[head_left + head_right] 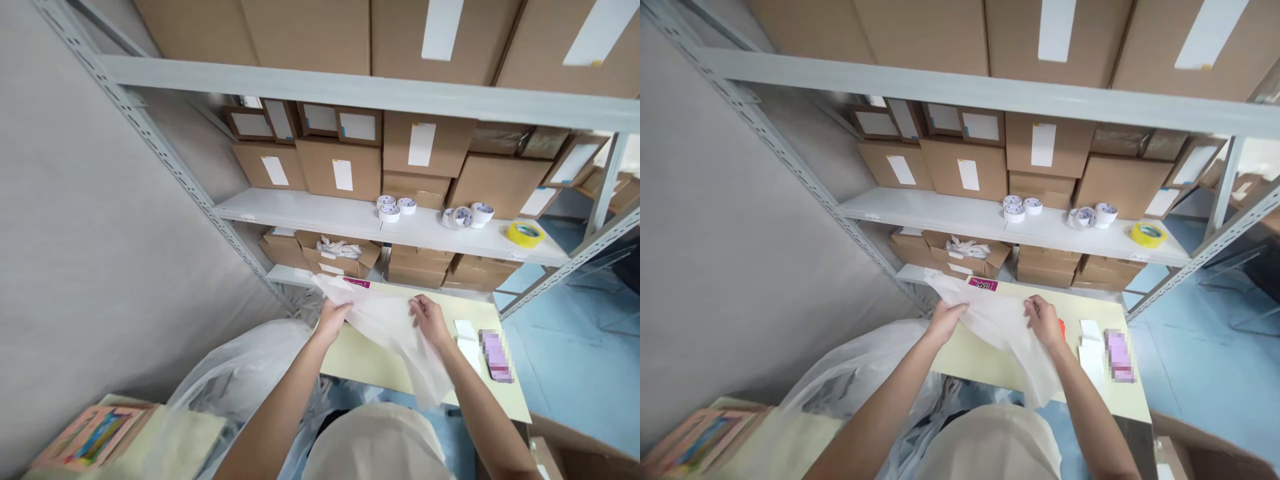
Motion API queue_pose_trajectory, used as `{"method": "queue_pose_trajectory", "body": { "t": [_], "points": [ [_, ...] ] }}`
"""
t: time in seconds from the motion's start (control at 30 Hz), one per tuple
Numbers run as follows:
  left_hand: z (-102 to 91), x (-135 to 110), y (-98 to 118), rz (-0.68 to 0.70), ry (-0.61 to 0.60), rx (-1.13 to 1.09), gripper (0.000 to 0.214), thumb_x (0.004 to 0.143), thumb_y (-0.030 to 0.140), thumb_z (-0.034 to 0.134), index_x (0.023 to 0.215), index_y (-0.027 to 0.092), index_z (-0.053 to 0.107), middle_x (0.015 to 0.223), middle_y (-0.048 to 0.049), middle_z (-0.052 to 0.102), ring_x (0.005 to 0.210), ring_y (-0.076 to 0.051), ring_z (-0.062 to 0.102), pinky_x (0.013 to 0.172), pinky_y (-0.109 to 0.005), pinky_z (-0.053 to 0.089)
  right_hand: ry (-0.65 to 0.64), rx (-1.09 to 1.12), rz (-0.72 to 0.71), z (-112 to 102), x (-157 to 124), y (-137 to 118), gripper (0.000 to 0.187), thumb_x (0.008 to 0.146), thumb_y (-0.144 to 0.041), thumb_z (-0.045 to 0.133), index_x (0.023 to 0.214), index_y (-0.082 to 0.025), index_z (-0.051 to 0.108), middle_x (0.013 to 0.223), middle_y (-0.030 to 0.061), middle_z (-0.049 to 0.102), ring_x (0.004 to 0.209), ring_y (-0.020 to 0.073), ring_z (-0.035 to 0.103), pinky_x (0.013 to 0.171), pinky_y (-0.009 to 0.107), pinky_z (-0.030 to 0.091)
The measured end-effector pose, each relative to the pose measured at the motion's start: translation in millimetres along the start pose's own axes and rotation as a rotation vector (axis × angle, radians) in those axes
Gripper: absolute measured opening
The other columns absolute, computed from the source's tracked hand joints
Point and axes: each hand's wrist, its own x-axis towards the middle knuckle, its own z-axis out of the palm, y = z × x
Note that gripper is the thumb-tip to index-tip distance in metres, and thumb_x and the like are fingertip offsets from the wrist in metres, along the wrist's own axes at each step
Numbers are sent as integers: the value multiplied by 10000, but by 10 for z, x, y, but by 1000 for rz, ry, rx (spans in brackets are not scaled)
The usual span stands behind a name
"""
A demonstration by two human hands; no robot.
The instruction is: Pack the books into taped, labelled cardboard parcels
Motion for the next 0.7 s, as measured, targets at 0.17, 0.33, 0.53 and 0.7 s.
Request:
{"method": "queue_pose_trajectory", "body": {
  "t": [0.17, 0.33, 0.53, 0.7],
  "points": [
    [-386, -34, 12, -43, 35, 7, 438, 502, 211, 657, 937, 215, 604, 834, 5, 696, 741, -165, 660, 717, -313, 535, -55, 147, 75, -264, 113, 195, 479, 761, -686, 534, 671, -217, 497, 582, -31, 528, 425, 93, 418, 438, 239, 348],
    [-585, 44, 326, 91, -108, 183, 645, 584, 357, 718, 1207, 251, 585, 1280, -89, 634, 1105, -243, 637, 906, -381, 522, -142, 183, 84, -353, 183, 318, 503, 735, -702, 574, 652, -209, 519, 540, -49, 465, 457, 92, 373, 444, 236, 313],
    [-349, 208, 401, 245, -246, 877, 555, 645, 457, 747, 1130, 201, 659, 1120, -90, 728, 1038, -275, 664, 935, -377, 497, -286, 185, 111, -327, 252, 474, 430, 740, -614, 615, 708, -186, 585, 615, -16, 592, 516, 104, 450, 500, 243, 384],
    [-464, 309, 32, 146, -112, 1151, 328, 832, 472, 514, 798, 189, 677, 780, -75, 747, 850, -271, 695, 770, -314, 517, -521, 31, 196, -443, 129, 828, 298, 588, -297, 772, 856, -192, 692, 813, 5, 709, 708, 161, 628, 639, 263, 490]
  ]
}}
